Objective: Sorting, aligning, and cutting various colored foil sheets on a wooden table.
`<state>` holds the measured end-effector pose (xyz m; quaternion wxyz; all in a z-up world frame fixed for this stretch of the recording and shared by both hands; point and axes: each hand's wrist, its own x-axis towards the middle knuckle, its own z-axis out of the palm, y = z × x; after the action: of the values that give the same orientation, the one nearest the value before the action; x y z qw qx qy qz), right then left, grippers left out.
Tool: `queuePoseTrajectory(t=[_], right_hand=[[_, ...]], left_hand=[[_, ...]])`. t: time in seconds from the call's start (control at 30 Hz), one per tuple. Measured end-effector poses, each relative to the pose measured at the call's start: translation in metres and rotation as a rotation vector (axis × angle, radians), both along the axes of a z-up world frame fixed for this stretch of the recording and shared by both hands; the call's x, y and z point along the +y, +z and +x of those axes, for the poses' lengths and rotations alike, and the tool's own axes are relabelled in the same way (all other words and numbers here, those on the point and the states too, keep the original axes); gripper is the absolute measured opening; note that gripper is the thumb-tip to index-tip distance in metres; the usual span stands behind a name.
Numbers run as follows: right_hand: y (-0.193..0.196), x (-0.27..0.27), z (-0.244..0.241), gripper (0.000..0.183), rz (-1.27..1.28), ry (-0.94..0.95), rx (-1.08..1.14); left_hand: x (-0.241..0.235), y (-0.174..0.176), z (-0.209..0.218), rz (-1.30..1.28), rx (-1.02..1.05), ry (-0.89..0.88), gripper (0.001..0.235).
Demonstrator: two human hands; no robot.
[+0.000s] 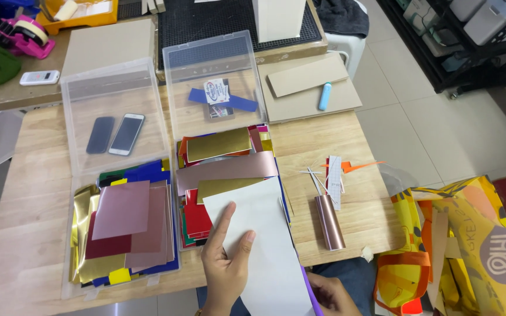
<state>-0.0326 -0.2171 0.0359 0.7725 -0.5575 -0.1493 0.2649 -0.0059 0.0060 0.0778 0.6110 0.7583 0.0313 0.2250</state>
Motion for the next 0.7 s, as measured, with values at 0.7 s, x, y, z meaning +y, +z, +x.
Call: queuePoseTrajectory(t=[0.7], right_hand=[[-0.036,-0.031,0.028,0.034,-0.103,-0.238,0.116]], left_hand=[[-0.044,-0.017,0.045,-0.058,0.354,-0.188,0.062]])
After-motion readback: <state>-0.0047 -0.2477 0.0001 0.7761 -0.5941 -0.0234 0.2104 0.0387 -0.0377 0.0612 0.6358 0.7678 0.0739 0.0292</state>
